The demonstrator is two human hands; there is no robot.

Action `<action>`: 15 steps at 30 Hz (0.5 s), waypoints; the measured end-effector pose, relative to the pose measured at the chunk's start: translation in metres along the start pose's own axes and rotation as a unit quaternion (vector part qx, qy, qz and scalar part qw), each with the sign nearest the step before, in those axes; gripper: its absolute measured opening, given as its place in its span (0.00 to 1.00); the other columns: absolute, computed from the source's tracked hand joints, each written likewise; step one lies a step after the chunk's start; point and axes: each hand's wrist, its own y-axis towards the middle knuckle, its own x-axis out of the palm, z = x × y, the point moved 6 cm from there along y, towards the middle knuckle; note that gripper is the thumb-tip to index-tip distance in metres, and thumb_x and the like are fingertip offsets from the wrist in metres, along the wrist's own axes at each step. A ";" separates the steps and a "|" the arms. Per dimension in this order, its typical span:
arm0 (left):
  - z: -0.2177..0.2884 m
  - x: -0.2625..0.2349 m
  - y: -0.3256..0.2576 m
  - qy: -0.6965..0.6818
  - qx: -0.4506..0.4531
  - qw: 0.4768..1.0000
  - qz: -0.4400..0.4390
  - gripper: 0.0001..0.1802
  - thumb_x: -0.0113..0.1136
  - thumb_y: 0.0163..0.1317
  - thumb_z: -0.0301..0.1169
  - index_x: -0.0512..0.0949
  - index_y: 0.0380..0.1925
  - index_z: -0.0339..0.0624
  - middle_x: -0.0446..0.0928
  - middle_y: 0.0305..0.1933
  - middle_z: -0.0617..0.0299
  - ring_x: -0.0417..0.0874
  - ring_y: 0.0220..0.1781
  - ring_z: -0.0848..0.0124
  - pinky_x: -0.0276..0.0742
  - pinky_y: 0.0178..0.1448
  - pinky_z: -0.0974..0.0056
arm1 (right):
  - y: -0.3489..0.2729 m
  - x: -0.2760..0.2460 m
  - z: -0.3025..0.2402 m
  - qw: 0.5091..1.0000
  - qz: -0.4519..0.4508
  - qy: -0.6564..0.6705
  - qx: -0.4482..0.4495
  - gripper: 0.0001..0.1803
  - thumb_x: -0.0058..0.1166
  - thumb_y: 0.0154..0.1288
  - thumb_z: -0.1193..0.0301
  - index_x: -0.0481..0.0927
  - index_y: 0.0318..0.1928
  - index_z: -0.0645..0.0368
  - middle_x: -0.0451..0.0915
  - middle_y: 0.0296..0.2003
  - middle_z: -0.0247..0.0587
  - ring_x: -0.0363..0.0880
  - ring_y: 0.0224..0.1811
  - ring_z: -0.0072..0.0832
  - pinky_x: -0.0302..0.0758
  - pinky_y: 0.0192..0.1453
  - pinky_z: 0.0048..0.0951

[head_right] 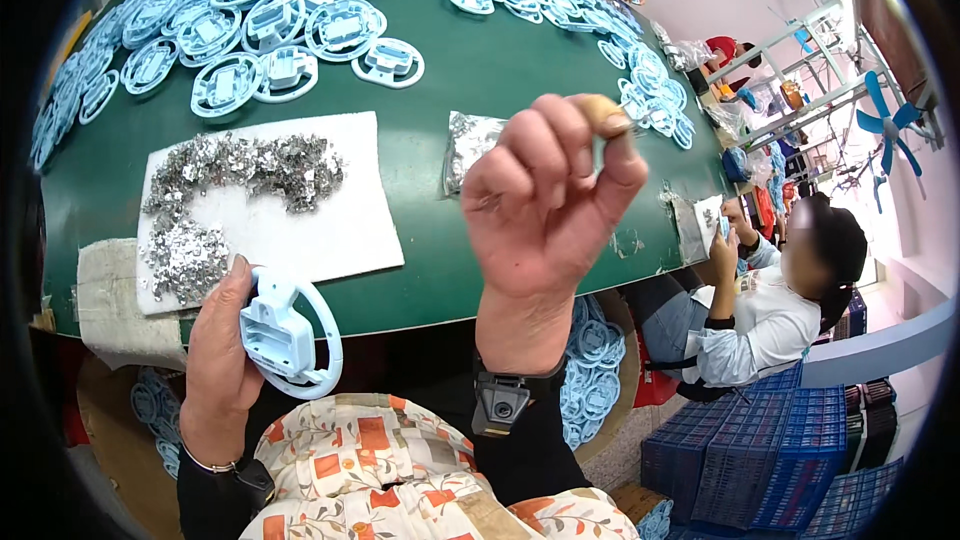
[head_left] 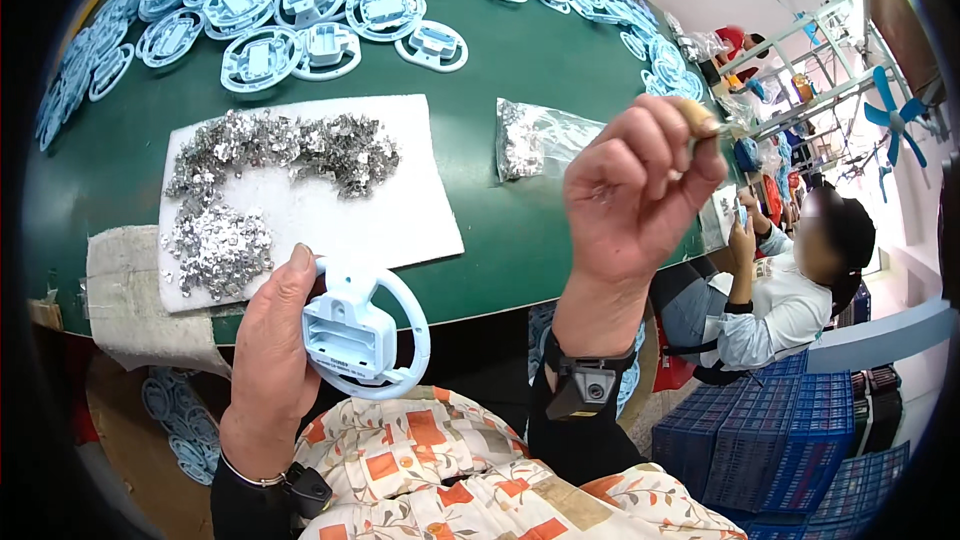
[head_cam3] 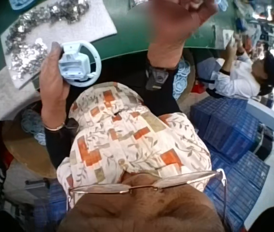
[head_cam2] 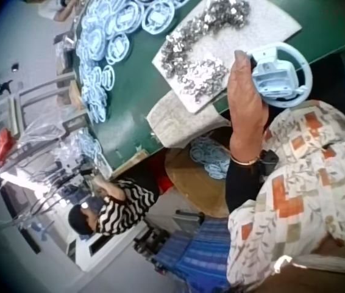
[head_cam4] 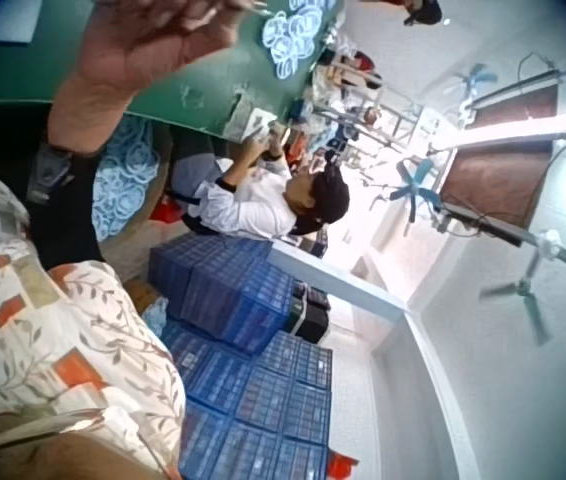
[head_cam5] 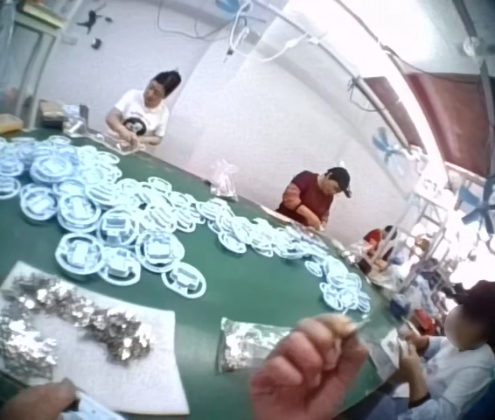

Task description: The person assembles light blue plastic components by inserting small metal pins into them. They pick up a plastic part, insert a pin from a pile on a white mat, and place the finished unit on the table. The process is repeated continuously.

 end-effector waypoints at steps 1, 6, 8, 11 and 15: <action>0.000 0.003 -0.001 0.003 -0.002 1.000 -0.008 0.17 0.50 0.80 0.42 0.79 0.47 0.40 0.82 0.42 0.62 0.84 0.41 0.75 0.82 0.46 0.67 | 0.005 0.008 -0.007 1.000 -0.013 0.013 -0.015 0.03 0.62 0.67 0.68 0.82 0.38 0.50 0.66 0.24 0.22 0.60 0.22 0.15 0.55 0.24 0.21; -0.004 -0.002 0.001 0.031 -0.031 0.999 -0.004 0.18 0.50 0.79 0.44 0.79 0.47 0.39 0.81 0.37 0.63 0.81 0.35 0.78 0.78 0.40 0.71 | 0.035 0.033 -0.046 0.996 -0.021 -0.026 -0.078 0.07 0.61 0.57 0.77 0.76 0.33 0.54 0.64 0.22 0.22 0.59 0.19 0.16 0.56 0.23 0.21; -0.004 0.009 -0.002 0.112 -0.043 0.989 -0.081 0.18 0.52 0.78 0.42 0.81 0.42 0.38 0.81 0.34 0.64 0.78 0.32 0.80 0.74 0.38 0.73 | 0.049 0.029 -0.062 0.995 0.000 -0.039 -0.095 0.06 0.60 0.55 0.78 0.76 0.32 0.55 0.64 0.21 0.22 0.58 0.19 0.16 0.54 0.23 0.21; -0.007 0.031 -0.010 0.284 0.009 0.944 -0.165 0.15 0.54 0.76 0.37 0.82 0.40 0.36 0.81 0.31 0.67 0.76 0.32 0.83 0.73 0.37 0.74 | 0.080 -0.010 -0.069 0.992 0.061 -0.029 -0.111 0.05 0.60 0.55 0.77 0.78 0.32 0.55 0.63 0.20 0.22 0.56 0.18 0.16 0.53 0.23 0.22; -0.013 0.091 -0.019 0.432 0.128 0.841 -0.299 0.09 0.60 0.70 0.28 0.83 0.42 0.34 0.85 0.34 0.60 0.83 0.30 0.76 0.78 0.36 0.71 | 0.089 -0.034 -0.102 0.978 0.137 -0.060 -0.147 0.11 0.61 0.57 0.71 0.70 0.27 0.53 0.62 0.20 0.22 0.57 0.19 0.18 0.53 0.23 0.23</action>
